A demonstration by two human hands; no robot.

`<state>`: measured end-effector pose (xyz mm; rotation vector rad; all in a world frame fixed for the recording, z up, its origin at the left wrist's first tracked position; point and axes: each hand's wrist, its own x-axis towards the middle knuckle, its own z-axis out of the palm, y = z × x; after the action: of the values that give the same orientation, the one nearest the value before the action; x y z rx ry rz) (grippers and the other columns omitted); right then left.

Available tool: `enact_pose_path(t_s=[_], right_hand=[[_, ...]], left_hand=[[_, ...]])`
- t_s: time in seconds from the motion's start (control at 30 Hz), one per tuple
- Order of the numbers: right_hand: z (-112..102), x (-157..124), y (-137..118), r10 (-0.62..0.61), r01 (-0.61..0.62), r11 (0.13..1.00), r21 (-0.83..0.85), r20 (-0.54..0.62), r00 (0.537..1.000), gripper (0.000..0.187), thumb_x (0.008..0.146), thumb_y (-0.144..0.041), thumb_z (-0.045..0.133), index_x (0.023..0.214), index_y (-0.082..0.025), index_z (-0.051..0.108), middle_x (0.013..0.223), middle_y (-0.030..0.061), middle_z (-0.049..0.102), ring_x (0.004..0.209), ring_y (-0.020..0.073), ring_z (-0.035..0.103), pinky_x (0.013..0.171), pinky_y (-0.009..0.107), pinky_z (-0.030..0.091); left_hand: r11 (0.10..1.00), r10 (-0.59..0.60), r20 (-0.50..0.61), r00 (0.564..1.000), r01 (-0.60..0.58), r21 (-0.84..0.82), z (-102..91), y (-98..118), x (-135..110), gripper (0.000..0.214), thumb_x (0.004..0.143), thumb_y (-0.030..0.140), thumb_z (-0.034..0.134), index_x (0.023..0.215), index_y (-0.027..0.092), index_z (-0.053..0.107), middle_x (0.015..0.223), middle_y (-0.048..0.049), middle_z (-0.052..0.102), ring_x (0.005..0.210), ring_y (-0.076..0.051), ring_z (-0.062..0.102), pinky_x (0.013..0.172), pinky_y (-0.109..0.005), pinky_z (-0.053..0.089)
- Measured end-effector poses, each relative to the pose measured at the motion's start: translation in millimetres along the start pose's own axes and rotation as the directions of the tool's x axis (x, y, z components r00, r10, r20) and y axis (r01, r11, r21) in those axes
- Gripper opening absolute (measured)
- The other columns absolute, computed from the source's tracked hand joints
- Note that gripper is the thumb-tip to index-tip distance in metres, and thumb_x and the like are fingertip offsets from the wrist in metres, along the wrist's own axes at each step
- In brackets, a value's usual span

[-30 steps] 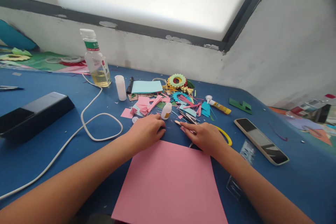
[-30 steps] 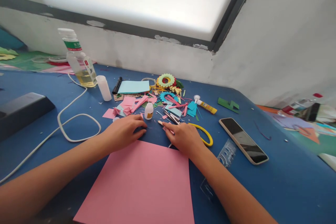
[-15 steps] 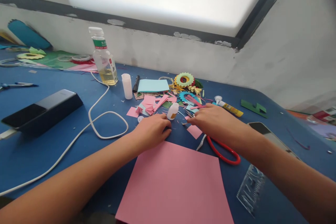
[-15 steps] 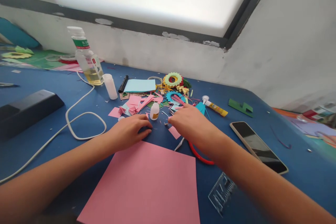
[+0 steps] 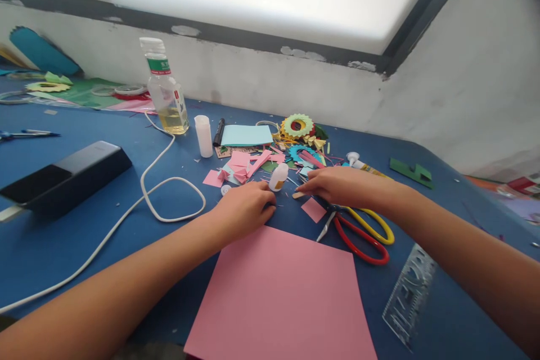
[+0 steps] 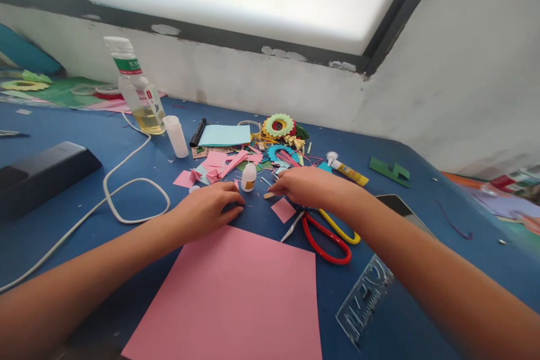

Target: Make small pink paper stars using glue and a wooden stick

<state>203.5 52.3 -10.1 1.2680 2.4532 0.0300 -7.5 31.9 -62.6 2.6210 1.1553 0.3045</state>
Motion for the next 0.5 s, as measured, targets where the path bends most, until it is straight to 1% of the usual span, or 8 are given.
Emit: enact_pose_path(t_s=[0.07,0.13,0.27,0.37,0.5], right_hand=[[11.1,-5.1,-1.0,0.025,-0.025,1.0,0.005,-0.03,0.999,0.037,0.089,-0.019,0.04,0.116,-0.035,0.06,0.095,0.0029,0.064,0.076,0.0135,0.061,0.054,0.022,0.034],[23.9,-9.3,-6.4,0.076,-0.076,0.997,0.006,-0.072,0.994,0.037,0.091,-0.02,0.038,0.12,-0.033,0.057,0.095,0.0043,0.062,0.073,0.0145,0.061,0.052,0.023,0.034],[44.2,-16.2,-24.6,0.196,-0.196,0.981,0.018,-0.135,0.971,0.038,0.093,-0.024,0.034,0.128,-0.024,0.049,0.104,0.0083,0.062,0.074,0.0189,0.064,0.052,0.025,0.036],[48.1,-20.0,-36.3,0.254,-0.253,0.967,0.03,-0.144,0.956,0.039,0.094,-0.027,0.032,0.13,-0.017,0.046,0.105,0.0117,0.063,0.075,0.0223,0.065,0.054,0.028,0.04],[45.4,-22.5,-39.9,0.268,-0.262,0.963,0.062,-0.136,0.954,0.036,0.093,-0.025,0.034,0.126,-0.019,0.049,0.101,0.0104,0.066,0.079,0.0211,0.066,0.061,0.027,0.044]], left_hand=[[1.0,-0.001,-0.004,1.0,0.001,0.001,0.3,0.0,0.3,0.023,0.084,0.022,0.047,0.094,0.019,0.067,0.098,-0.0059,0.063,0.09,-0.021,0.061,0.076,-0.031,0.05],[1.0,0.003,-0.006,1.0,-0.003,0.0,0.8,-0.2,0.6,0.023,0.084,0.022,0.047,0.094,0.019,0.068,0.098,-0.0059,0.063,0.091,-0.021,0.06,0.077,-0.032,0.05],[1.0,0.008,-0.009,1.0,-0.008,-0.003,1.5,-0.7,0.6,0.023,0.085,0.023,0.046,0.094,0.019,0.067,0.098,-0.006,0.063,0.091,-0.021,0.06,0.077,-0.032,0.05],[1.0,0.014,-0.011,1.0,-0.014,-0.004,1.7,-1.1,0.4,0.024,0.085,0.023,0.047,0.095,0.019,0.067,0.097,-0.006,0.063,0.09,-0.021,0.06,0.077,-0.032,0.05],[1.0,0.022,-0.012,1.0,-0.022,0.002,1.8,-1.4,0.0,0.024,0.085,0.022,0.047,0.095,0.019,0.068,0.097,-0.0058,0.063,0.089,-0.02,0.061,0.075,-0.031,0.05]])
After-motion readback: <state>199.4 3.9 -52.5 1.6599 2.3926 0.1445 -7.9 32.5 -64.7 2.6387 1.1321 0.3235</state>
